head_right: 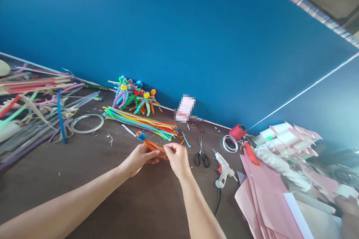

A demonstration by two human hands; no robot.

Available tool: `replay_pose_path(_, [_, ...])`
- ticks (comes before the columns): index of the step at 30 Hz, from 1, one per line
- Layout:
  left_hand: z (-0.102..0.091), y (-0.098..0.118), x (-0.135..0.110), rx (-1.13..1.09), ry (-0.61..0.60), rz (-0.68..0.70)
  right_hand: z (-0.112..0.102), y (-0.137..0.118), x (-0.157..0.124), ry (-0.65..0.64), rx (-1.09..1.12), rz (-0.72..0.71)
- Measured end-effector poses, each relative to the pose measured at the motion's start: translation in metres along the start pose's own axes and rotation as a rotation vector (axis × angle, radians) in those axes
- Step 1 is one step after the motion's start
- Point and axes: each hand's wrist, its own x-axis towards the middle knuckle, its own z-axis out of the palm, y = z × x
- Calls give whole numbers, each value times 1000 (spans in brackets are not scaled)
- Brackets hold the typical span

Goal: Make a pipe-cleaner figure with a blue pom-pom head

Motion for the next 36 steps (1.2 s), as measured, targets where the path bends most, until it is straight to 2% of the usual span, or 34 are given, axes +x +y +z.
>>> replay_pose_path(6, [2,4,-2,-23,13,-2,2,2,-6,-57,36,24])
replay_pose_path(14, [3,7,-6,-105,28,7,0,5,-12,-119,270,196])
replay_pose_path(17, [2,5,-5,-121,19,16,2,6,-15,-133,271,211])
replay_pose_path(20, [1,4,-4,-132,-5,20,5,6,-16,-107,171,137])
replay_pose_path(25, [1,5,-4,-96,-19,12,9,3,-19,2,-172,-126])
replay_pose_path(29, [2,7,-5,-100,-8,6,9,-4,-24,9,-379,-265])
replay_pose_path(33, [2,6,-5,-105,-3,8,11,-7,-27,-21,-487,-318])
replay_pose_path(36, [2,4,-4,-91,32,2,-1,-1,-25,5,-500,-287])
